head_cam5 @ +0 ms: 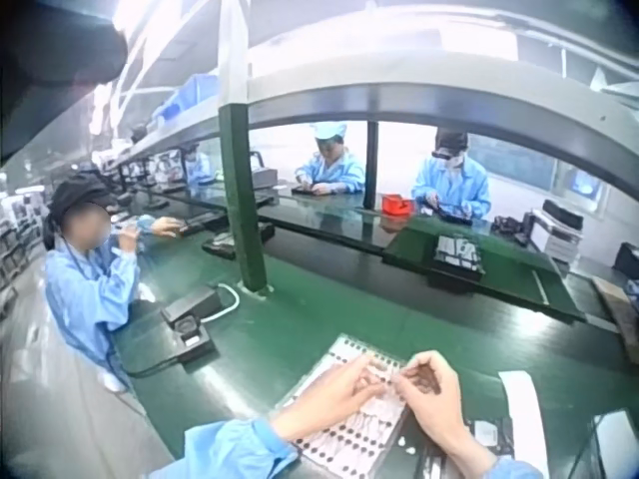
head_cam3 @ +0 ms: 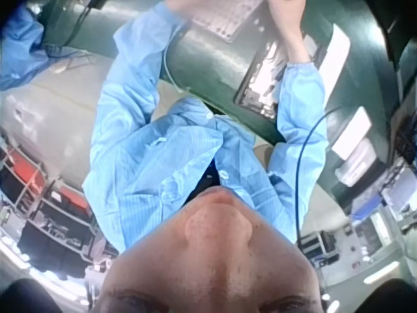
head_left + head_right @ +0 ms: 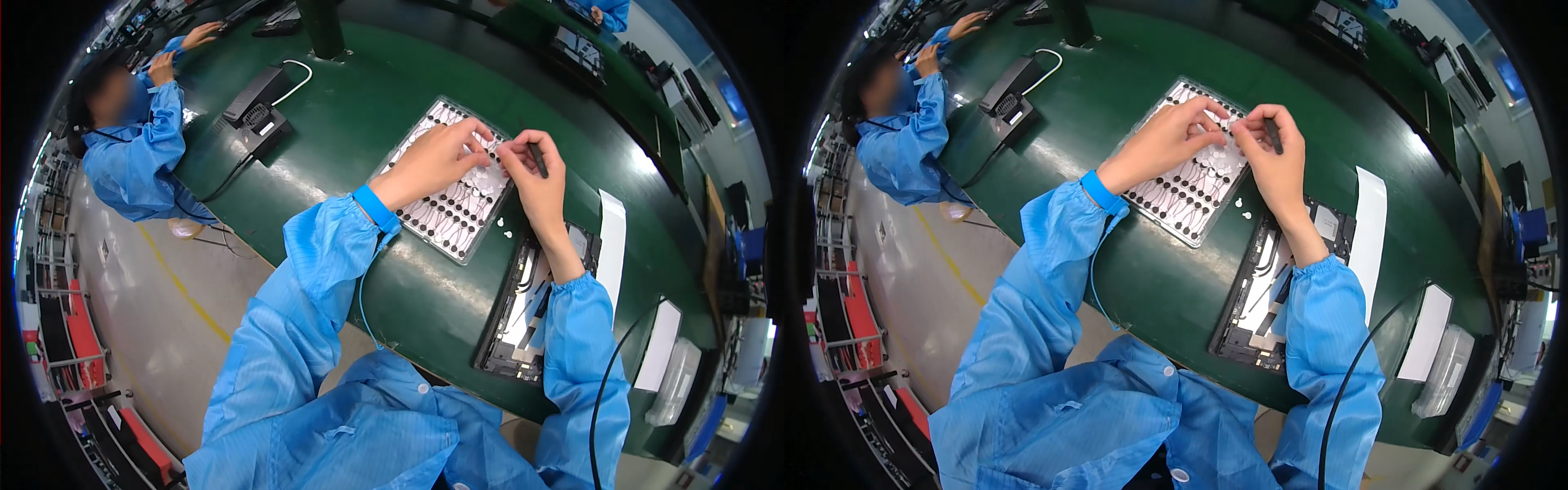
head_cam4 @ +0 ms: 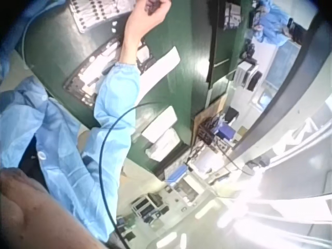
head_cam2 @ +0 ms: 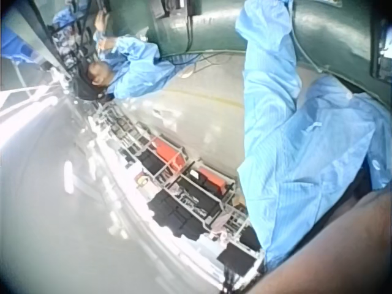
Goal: Assembling electronic components into a tablet housing on a factory production line.
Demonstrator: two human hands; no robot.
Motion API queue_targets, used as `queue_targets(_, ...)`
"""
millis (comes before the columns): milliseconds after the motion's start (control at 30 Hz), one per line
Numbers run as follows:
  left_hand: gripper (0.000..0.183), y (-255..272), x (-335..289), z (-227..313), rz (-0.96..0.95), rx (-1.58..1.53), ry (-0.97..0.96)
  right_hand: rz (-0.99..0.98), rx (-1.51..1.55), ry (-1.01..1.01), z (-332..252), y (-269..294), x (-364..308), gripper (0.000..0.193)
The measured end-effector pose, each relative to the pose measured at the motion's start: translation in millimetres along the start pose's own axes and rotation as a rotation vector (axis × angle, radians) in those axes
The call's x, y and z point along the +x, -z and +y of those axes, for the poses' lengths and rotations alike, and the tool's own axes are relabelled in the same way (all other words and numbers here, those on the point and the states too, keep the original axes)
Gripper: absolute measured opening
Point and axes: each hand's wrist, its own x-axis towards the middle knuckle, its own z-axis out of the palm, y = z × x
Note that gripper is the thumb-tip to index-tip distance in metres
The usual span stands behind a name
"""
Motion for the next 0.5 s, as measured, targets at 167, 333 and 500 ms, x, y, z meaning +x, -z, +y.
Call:
queue_targets(167,0.017,0,0,8,0.015,0.089,0.111,-0.039,0.027,-0.055,2,5,1,0.018)
queue_targets(333,0.018,-2,-1,6,0.045,0.058,0.094,-0.003,0.041,-0.041,2,3,0,0.016)
queue_targets(500,0.019,-8,-1,15,0.073,0.146,0.089,0.063,-0.546,0.280,-10,-8,-11,0.010)
